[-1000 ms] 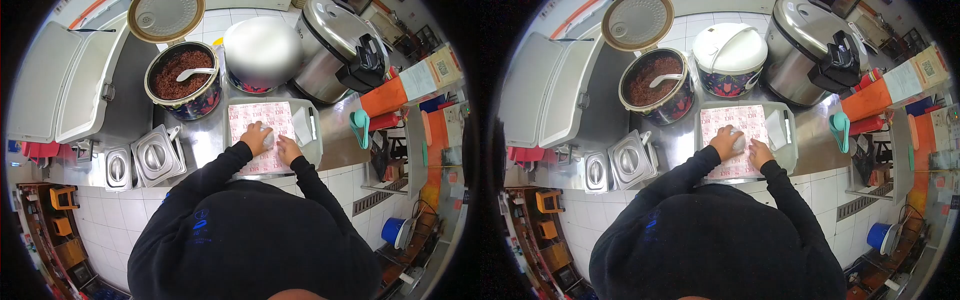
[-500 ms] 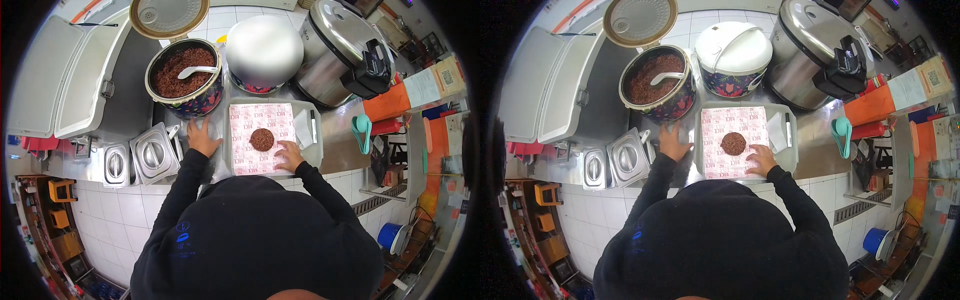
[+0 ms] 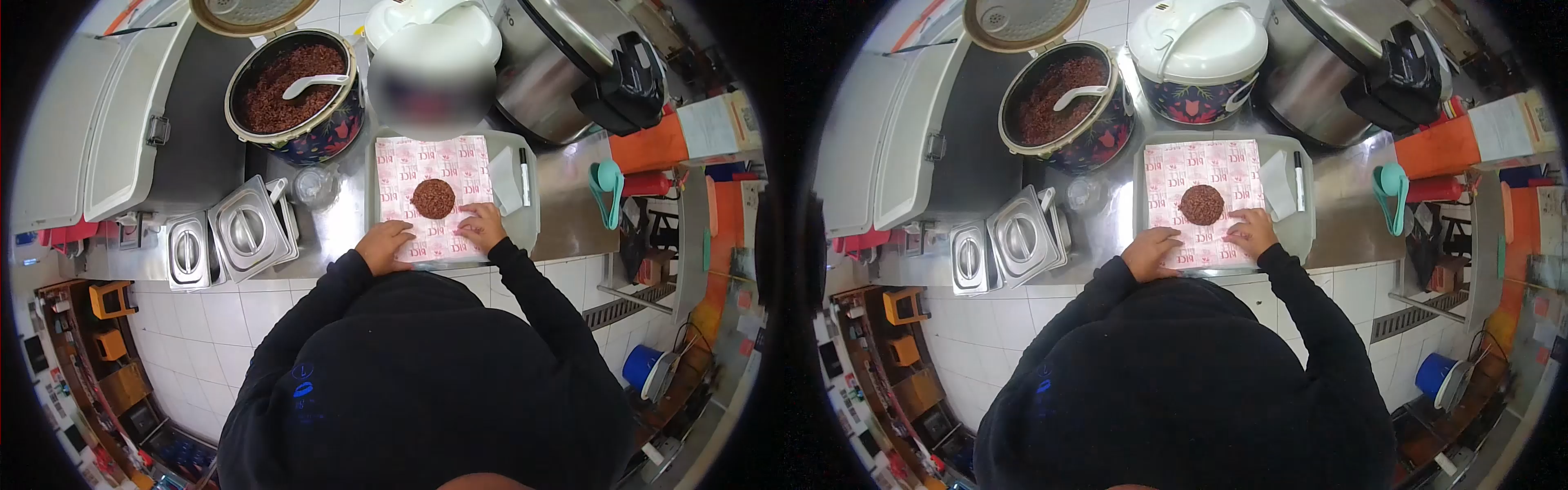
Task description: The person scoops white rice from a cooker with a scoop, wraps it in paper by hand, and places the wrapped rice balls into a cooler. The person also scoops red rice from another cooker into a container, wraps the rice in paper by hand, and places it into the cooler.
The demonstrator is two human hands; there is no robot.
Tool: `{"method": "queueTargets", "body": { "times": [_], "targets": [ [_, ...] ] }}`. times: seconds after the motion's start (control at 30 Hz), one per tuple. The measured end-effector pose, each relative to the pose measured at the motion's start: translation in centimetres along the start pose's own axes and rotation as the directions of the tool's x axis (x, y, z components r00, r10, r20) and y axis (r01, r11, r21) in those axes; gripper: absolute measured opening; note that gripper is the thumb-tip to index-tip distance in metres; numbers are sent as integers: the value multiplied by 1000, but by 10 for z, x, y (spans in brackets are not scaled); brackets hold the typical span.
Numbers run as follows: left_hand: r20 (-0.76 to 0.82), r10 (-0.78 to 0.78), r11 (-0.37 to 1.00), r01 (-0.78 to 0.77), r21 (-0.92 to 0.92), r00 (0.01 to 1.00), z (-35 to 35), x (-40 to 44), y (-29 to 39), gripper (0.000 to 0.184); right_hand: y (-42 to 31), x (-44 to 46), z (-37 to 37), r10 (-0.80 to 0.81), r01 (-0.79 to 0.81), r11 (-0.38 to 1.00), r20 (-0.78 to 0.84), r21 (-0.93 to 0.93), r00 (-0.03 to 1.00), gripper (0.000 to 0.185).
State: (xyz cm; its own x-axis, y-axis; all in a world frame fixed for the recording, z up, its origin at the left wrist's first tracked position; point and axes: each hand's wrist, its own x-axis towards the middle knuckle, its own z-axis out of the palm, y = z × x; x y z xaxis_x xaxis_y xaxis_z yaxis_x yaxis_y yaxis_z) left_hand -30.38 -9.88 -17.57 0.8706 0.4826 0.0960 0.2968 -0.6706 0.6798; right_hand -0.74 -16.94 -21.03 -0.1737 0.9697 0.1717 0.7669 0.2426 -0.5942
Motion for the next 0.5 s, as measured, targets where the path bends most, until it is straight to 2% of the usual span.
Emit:
{"method": "queueTargets", "body": {
  "times": [0.17,0.27,0.37,0.47,0.5],
  "targets": [
    [41,44,998,-42,-41,998,2,-2,-13,42,6,2,3,26,-26,1000,21,-1,999,16],
    [75,32,988,-21,-152,997,7,-6,-28,37,6,4,4,39,-39,999,27,7,999,15],
    [90,-7,986,22,-167,996,-9,0,-6,37,4,12,1,94,-85,992,93,-89,991,17],
    [114,-51,979,72,-191,992,-11,1,-4,37,3,24,-1,222,-200,972,211,-124,952,21],
    [101,-29,982,48,-185,994,-13,2,-3,37,1,28,-2,259,-230,963,235,-143,937,22]
  ]
}}
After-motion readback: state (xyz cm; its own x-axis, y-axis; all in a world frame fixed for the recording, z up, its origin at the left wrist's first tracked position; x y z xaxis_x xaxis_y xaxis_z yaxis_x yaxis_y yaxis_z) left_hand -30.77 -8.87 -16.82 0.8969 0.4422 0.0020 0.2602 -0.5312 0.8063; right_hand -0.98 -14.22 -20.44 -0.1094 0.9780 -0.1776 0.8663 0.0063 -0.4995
